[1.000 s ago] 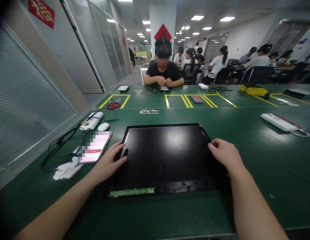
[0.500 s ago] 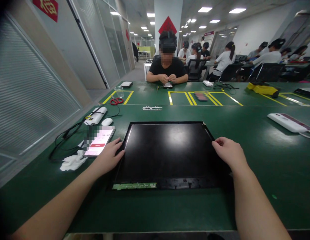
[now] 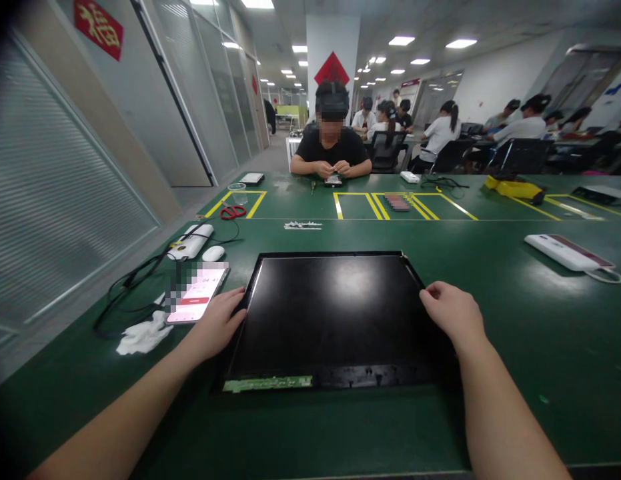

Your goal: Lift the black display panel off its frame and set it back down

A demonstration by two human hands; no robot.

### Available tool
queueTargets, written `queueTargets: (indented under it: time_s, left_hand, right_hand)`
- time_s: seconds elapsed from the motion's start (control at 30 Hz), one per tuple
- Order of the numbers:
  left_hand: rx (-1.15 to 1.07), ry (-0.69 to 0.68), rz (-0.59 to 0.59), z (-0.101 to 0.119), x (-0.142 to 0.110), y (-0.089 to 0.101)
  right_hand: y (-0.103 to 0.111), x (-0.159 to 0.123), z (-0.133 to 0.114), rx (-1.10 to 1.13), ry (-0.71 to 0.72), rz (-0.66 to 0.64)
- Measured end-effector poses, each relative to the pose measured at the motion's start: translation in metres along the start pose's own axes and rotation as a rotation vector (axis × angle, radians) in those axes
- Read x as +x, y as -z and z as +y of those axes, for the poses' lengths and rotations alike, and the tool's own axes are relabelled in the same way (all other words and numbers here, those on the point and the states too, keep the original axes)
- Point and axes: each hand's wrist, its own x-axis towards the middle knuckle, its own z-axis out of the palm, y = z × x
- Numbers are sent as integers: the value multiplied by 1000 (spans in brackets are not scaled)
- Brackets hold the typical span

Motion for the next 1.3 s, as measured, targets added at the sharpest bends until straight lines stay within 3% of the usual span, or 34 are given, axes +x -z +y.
queueTargets:
  time_s: [0.13,0.27,0.37,0.6,0.9,1.13,1.3]
  left_hand:
    - [-177,50,23,9,-1,6]
    - [-786,385,34,26,-4,14]
    - [-1082,614,34,38,-4,18]
    - [-1288,818,49,46,-1,18]
    - [-1362,744,26,41,-2,18]
    - [-1257,587,9,40,-5,14]
    - [-1261,609,-41,43,-6,16]
  right_hand:
    - [-2,1,2,23,18,29]
    - [-3,3,3,29,19,38]
    - [-3,2,3,34,9,19]
    - [-2,1,0,40,6,-18]
    - [-4,0,-1,40,9,-5]
    - [-7,1,0,60,11,29]
    - [-8,1,1,77,25,46]
